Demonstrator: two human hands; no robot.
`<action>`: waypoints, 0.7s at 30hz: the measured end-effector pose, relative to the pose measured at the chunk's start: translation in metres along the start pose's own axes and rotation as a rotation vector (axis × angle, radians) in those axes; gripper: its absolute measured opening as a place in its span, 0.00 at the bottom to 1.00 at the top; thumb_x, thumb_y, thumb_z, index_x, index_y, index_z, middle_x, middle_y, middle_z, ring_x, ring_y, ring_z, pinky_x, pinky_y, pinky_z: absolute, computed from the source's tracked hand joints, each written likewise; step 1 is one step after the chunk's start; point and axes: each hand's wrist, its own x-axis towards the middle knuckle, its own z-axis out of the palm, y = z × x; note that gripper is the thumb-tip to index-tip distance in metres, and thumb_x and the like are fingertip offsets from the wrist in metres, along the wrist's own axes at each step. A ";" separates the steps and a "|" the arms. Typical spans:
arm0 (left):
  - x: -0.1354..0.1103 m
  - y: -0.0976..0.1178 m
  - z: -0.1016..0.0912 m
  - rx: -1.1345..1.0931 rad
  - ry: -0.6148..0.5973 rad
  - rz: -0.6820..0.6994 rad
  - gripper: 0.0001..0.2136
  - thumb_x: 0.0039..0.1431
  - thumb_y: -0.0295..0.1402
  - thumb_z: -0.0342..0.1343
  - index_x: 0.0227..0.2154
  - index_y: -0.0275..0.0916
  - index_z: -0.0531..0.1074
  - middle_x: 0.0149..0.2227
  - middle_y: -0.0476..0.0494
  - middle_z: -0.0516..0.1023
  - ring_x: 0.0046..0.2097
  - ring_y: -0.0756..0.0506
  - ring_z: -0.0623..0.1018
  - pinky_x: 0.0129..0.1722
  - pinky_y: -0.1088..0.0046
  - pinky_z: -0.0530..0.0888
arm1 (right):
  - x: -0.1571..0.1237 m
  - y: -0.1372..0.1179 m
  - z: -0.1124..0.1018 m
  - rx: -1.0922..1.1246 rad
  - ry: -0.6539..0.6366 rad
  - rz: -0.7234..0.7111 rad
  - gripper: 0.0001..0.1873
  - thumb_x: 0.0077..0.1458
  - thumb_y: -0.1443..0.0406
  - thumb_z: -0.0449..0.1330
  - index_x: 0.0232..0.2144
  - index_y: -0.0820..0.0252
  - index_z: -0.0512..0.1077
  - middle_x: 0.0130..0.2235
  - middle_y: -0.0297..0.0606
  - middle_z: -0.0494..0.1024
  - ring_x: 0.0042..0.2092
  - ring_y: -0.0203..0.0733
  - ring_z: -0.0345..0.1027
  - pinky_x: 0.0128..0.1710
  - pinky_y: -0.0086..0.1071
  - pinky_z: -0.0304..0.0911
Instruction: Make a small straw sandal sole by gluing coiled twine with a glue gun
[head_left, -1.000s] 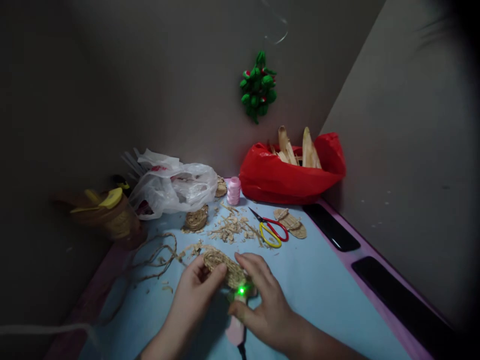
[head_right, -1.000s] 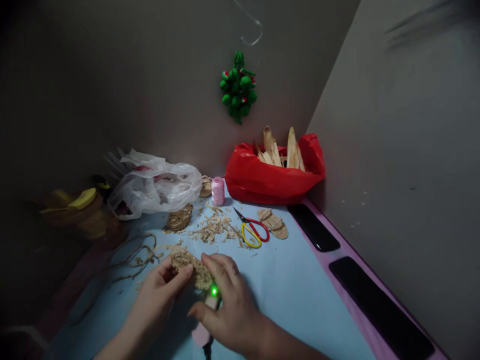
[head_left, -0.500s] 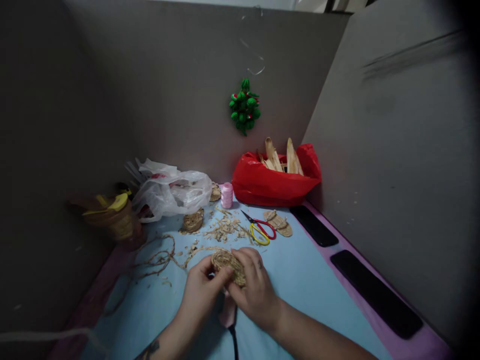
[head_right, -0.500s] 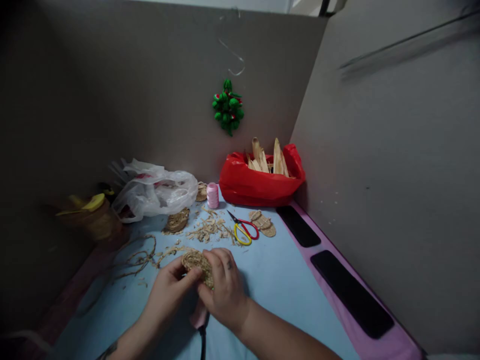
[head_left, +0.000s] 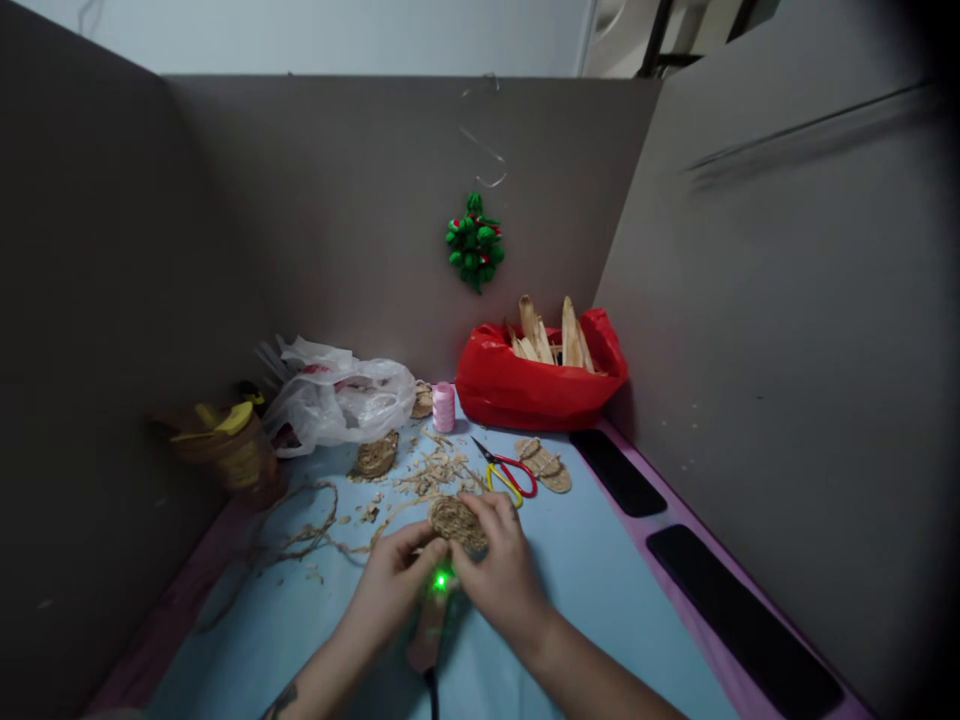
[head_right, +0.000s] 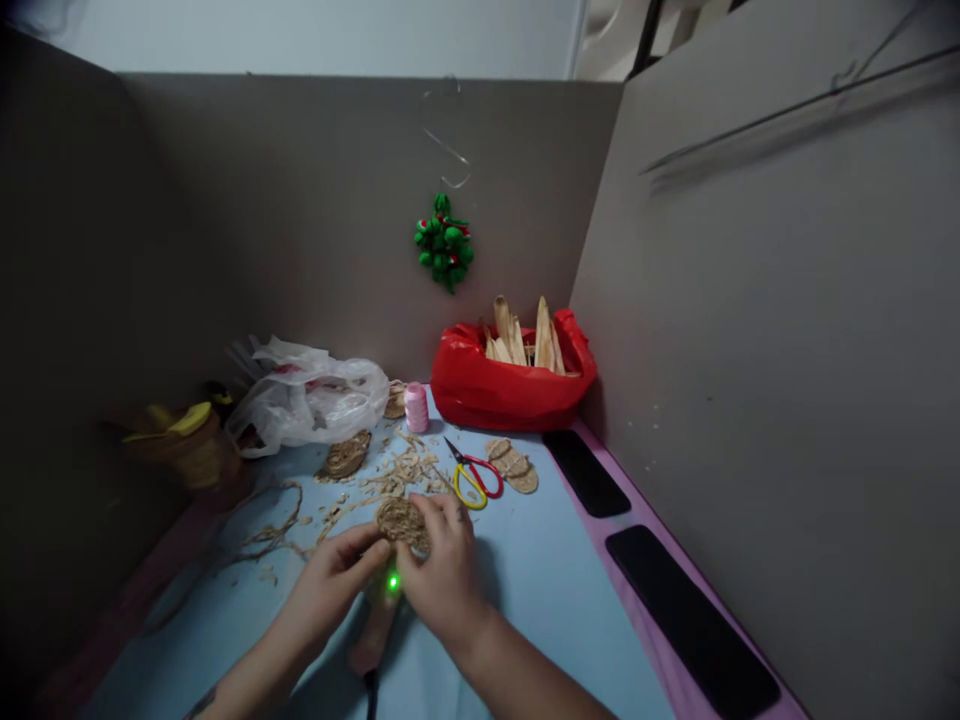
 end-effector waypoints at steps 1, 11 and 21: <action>0.001 0.000 0.000 -0.007 0.001 0.006 0.14 0.48 0.43 0.61 0.25 0.35 0.75 0.26 0.46 0.76 0.30 0.47 0.73 0.32 0.75 0.68 | 0.001 0.002 0.000 0.011 -0.005 0.017 0.24 0.45 0.73 0.59 0.47 0.60 0.69 0.42 0.43 0.70 0.46 0.50 0.68 0.46 0.44 0.68; 0.005 -0.019 -0.008 -0.140 0.232 -0.049 0.16 0.42 0.44 0.66 0.21 0.34 0.73 0.19 0.51 0.71 0.22 0.53 0.66 0.24 0.79 0.63 | -0.003 0.007 0.003 0.051 -0.063 -0.066 0.28 0.47 0.70 0.62 0.52 0.56 0.67 0.43 0.41 0.71 0.45 0.46 0.69 0.46 0.40 0.69; 0.004 -0.030 -0.017 -0.171 0.203 -0.098 0.17 0.43 0.45 0.66 0.22 0.33 0.73 0.20 0.50 0.70 0.23 0.53 0.66 0.25 0.79 0.64 | 0.002 0.002 0.000 0.016 0.014 -0.283 0.22 0.49 0.64 0.66 0.47 0.58 0.68 0.38 0.41 0.73 0.40 0.47 0.67 0.41 0.43 0.67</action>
